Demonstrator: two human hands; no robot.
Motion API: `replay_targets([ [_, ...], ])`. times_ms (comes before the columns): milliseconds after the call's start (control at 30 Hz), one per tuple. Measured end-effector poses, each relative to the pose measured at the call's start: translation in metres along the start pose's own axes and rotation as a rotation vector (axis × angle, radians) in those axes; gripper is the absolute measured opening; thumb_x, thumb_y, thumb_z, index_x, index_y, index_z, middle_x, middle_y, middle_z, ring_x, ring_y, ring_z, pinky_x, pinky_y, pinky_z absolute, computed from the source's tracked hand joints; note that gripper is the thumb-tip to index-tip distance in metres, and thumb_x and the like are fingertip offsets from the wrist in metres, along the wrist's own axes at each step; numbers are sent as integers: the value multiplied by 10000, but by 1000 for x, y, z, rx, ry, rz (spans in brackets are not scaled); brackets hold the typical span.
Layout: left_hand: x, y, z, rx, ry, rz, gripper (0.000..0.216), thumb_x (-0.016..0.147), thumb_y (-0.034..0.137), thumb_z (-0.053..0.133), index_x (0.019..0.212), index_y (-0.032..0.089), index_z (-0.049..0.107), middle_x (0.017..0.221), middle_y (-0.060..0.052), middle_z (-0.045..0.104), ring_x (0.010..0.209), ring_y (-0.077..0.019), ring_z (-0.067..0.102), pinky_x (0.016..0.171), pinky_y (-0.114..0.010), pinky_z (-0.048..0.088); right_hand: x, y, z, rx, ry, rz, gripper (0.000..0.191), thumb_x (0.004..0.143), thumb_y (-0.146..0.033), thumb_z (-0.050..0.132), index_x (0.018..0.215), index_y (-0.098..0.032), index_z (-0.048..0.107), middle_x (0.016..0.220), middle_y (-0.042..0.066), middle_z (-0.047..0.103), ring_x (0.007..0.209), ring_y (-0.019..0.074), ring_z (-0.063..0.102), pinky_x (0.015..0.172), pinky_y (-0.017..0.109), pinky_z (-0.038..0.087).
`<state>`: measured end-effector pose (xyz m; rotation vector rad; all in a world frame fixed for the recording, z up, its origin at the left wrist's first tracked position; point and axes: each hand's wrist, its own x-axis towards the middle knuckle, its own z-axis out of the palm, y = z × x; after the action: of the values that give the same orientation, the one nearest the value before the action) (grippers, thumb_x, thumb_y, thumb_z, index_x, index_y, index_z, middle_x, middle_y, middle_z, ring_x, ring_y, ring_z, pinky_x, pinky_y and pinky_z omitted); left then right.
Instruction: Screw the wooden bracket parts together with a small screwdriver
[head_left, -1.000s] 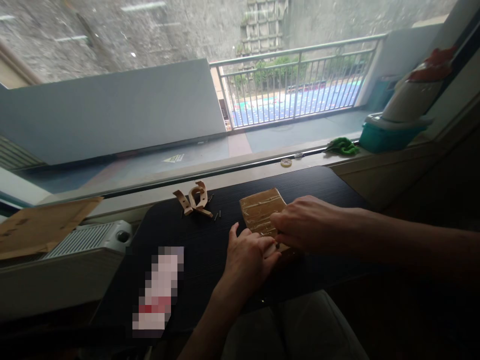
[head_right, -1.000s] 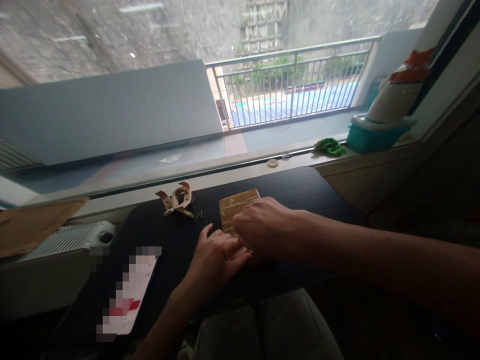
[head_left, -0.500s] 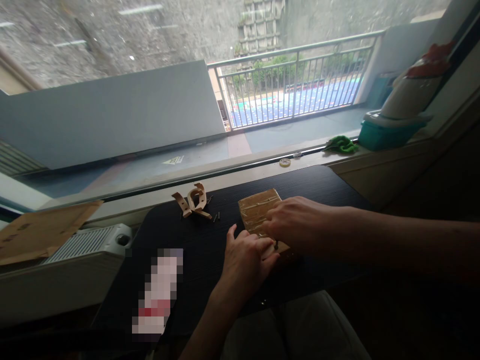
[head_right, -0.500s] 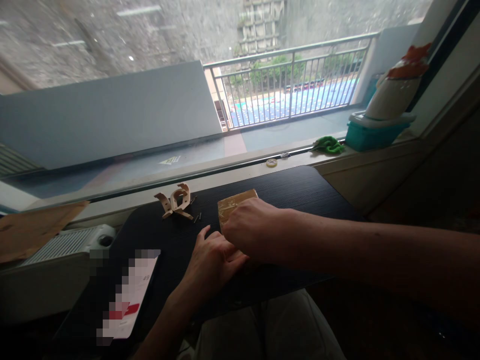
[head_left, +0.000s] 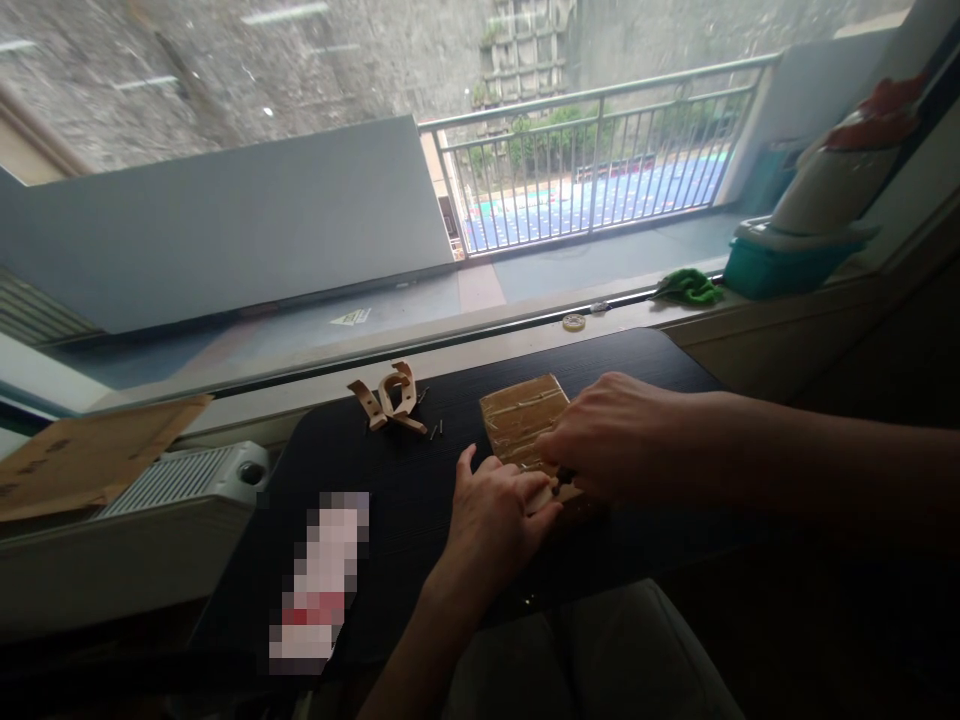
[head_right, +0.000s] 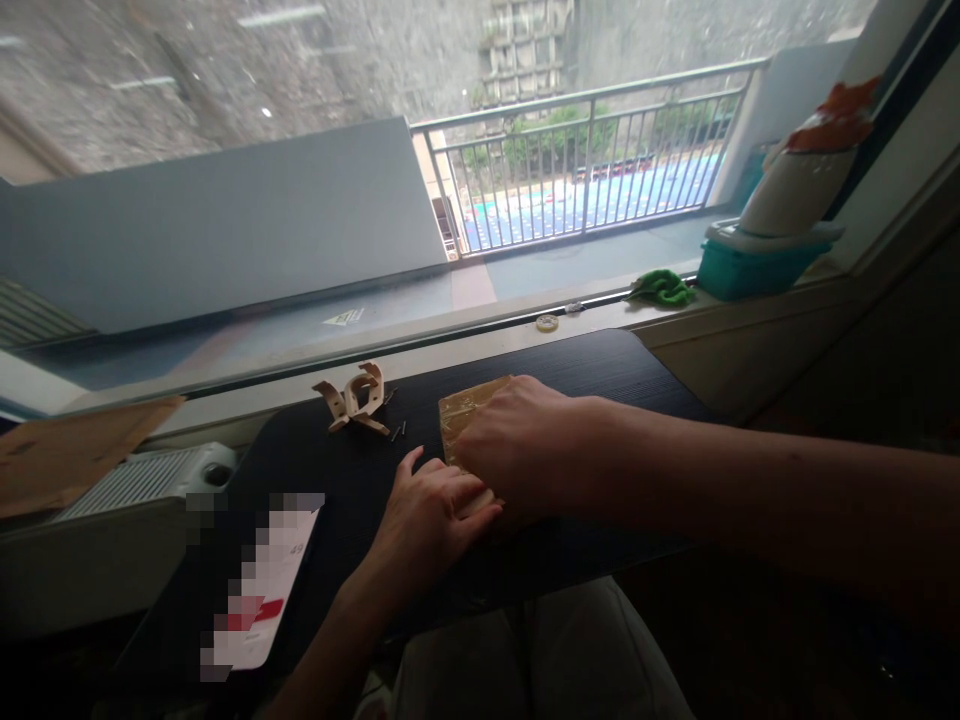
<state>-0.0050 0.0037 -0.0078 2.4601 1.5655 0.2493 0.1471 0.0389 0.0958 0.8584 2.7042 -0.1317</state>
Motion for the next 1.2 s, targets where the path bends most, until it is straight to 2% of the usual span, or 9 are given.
replay_targets([
  [200, -1, -1, 1, 2, 5, 19, 123, 792, 358, 583, 834, 279, 668, 819, -4, 683, 907, -226, 556, 1035, -525, 181, 6, -2, 3, 27, 13, -103, 79, 741, -98, 580, 788, -131, 635, 762, 61, 655, 750, 188, 610, 556, 260, 327],
  [300, -2, -3, 5, 18, 21, 39, 125, 798, 373, 580, 812, 276, 657, 810, 1, 679, 895, -221, 556, 1035, -523, 174, 6, -3, 2, 60, -12, -67, 81, 758, -96, 566, 790, -121, 636, 768, 71, 653, 775, 188, 611, 570, 257, 338],
  [467, -2, -4, 6, 13, 26, 43, 125, 803, 373, 578, 845, 286, 657, 821, 6, 678, 909, -218, 555, 1042, -516, 162, 6, -5, -3, 36, -85, 13, 130, 761, -65, 523, 696, -123, 619, 640, 49, 616, 601, 149, 582, 480, 252, 292],
  [700, -1, -3, 3, 5, 11, 22, 161, 804, 393, 570, 890, 300, 670, 837, -2, 680, 924, -222, 550, 1045, -520, 149, 3, -3, -11, -5, -37, 34, 84, 761, -141, 567, 798, -120, 639, 675, 72, 629, 675, 168, 603, 557, 245, 346],
  [833, -1, -3, 2, -6, 9, 19, 169, 804, 401, 567, 866, 284, 673, 839, -8, 686, 936, -230, 553, 1040, -525, 161, 4, -3, -14, 2, -44, -28, 71, 730, -151, 610, 788, -124, 641, 723, 76, 641, 709, 182, 602, 562, 258, 348],
  [1000, -1, -3, 4, 17, 1, 27, 145, 807, 382, 566, 817, 278, 666, 820, -7, 684, 922, -227, 559, 1040, -520, 165, 6, -2, -5, 35, 0, -104, 69, 762, -95, 573, 784, -119, 634, 798, 69, 656, 783, 179, 599, 629, 267, 365],
  [1200, -2, -4, 6, -1, 17, 27, 159, 792, 393, 589, 904, 312, 667, 831, 0, 676, 913, -226, 549, 1046, -526, 147, -1, 1, -4, -21, -108, 54, 160, 820, -55, 490, 821, -126, 634, 826, 65, 659, 709, 159, 587, 519, 258, 282],
])
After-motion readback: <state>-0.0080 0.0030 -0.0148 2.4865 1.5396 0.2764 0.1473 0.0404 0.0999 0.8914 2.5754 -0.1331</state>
